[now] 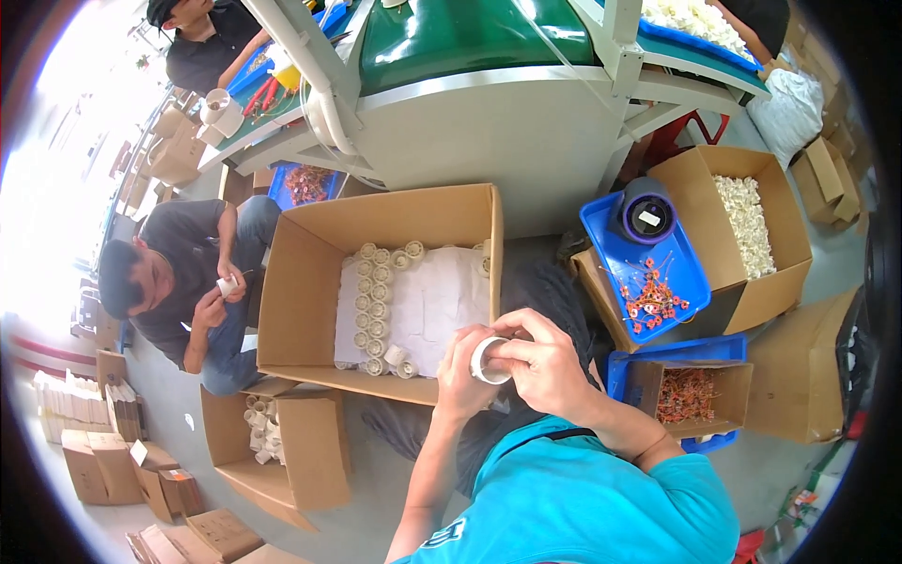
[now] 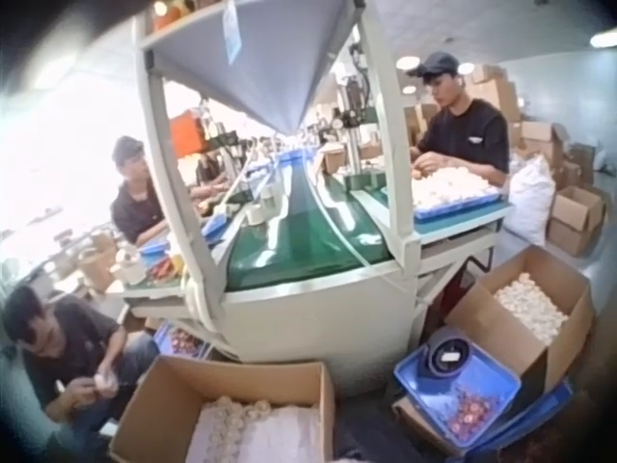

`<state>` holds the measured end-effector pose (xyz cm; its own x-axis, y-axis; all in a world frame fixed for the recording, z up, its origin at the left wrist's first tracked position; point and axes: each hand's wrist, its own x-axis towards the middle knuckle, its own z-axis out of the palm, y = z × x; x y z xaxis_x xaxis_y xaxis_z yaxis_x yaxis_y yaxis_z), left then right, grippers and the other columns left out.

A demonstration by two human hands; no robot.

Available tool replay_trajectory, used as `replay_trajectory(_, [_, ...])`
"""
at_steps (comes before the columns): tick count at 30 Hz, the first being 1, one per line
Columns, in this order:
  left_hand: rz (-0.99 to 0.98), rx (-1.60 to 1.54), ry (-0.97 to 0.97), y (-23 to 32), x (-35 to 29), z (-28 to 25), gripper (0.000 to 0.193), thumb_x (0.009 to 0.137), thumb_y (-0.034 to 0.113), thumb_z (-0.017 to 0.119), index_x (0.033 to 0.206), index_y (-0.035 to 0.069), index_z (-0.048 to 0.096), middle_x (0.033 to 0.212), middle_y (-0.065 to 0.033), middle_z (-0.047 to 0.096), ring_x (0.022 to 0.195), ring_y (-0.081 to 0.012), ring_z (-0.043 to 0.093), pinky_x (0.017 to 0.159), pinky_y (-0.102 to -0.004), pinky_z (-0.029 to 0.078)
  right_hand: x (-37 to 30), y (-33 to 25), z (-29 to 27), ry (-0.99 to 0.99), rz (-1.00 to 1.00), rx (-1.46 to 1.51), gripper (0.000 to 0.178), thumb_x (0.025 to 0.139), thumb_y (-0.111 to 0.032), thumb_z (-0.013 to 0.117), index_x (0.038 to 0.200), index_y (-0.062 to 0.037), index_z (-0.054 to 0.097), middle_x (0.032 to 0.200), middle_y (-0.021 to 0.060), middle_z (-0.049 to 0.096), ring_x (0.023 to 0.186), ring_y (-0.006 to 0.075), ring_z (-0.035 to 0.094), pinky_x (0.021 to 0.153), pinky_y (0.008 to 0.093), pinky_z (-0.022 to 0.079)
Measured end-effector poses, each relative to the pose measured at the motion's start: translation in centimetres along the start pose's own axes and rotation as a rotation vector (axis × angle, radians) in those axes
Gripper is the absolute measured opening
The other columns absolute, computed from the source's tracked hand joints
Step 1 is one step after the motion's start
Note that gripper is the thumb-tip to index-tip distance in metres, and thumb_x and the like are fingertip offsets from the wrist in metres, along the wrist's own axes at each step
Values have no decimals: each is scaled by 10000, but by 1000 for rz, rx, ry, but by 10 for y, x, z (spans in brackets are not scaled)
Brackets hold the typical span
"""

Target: The person assembles electronic components by inserting small wires into plastic housings by hand, then packs the assembled components into a cardboard box.

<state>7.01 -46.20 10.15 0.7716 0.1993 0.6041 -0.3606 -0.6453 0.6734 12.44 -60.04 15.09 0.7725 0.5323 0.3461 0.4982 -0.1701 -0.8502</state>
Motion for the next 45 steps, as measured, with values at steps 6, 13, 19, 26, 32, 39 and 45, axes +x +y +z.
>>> replay_trajectory(6, [3, 4, -69, 0, 2, -3, 523, 643, 12, 814, 1105, 10, 568, 1006, -173, 630, 888, -340, 659, 703, -389, 558, 2, 5, 0, -48, 79, 152, 175, 721, 81, 722, 878, 5, 734, 1052, 118, 607, 893, 243, 644, 789, 337, 543])
replay_trajectory(13, [110, 50, -51, -1, 6, -7, 509, 674, 9, 791, 1124, 9, 554, 991, -167, 628, 835, -343, 672, 653, -390, 568, 0, 3, 2, 5, 56, 209, 158, 736, 25, 735, 889, -14, 741, 1046, 120, 612, 908, 259, 659, 810, 346, 540])
replay_trajectory(19, [56, 0, -148, 5, 9, -15, 499, 681, 5, 778, 1127, 13, 553, 997, -166, 624, 834, -352, 669, 639, -407, 563, -2, 3, -1, -49, 25, 151, 158, 730, 24, 737, 884, -11, 735, 1058, 124, 610, 917, 263, 658, 810, 344, 541])
replay_trajectory(26, [6, -8, -208, 7, 7, -14, 522, 656, -24, 770, 1127, 16, 549, 1015, -178, 623, 852, -374, 663, 669, -414, 564, -6, 7, 1, -20, 84, 212, 146, 736, 37, 724, 872, -14, 742, 1069, 122, 611, 917, 258, 652, 813, 345, 537])
replay_trajectory(32, [13, -22, -153, 7, 5, -9, 541, 630, -22, 794, 1112, 16, 551, 986, -178, 628, 859, -362, 662, 680, -403, 559, 0, 4, -5, -92, 111, 219, 199, 722, 88, 704, 899, 3, 735, 1079, 118, 600, 961, 259, 636, 833, 352, 534])
replay_trajectory(39, [33, -1, -138, 3, 6, -1, 528, 640, -15, 795, 1108, 10, 551, 958, -175, 631, 843, -354, 656, 676, -396, 555, -4, 9, -4, -62, 161, 179, 186, 709, 61, 731, 888, 6, 736, 1074, 117, 614, 966, 257, 643, 842, 350, 530])
replay_trajectory(45, [90, 41, -92, -2, 15, 23, 531, 659, 0, 793, 1132, 7, 553, 989, -187, 636, 842, -350, 661, 680, -392, 557, 2, 20, -16, 68, 159, 197, 156, 711, 77, 702, 854, 21, 732, 1048, 128, 646, 939, 249, 660, 820, 339, 537])
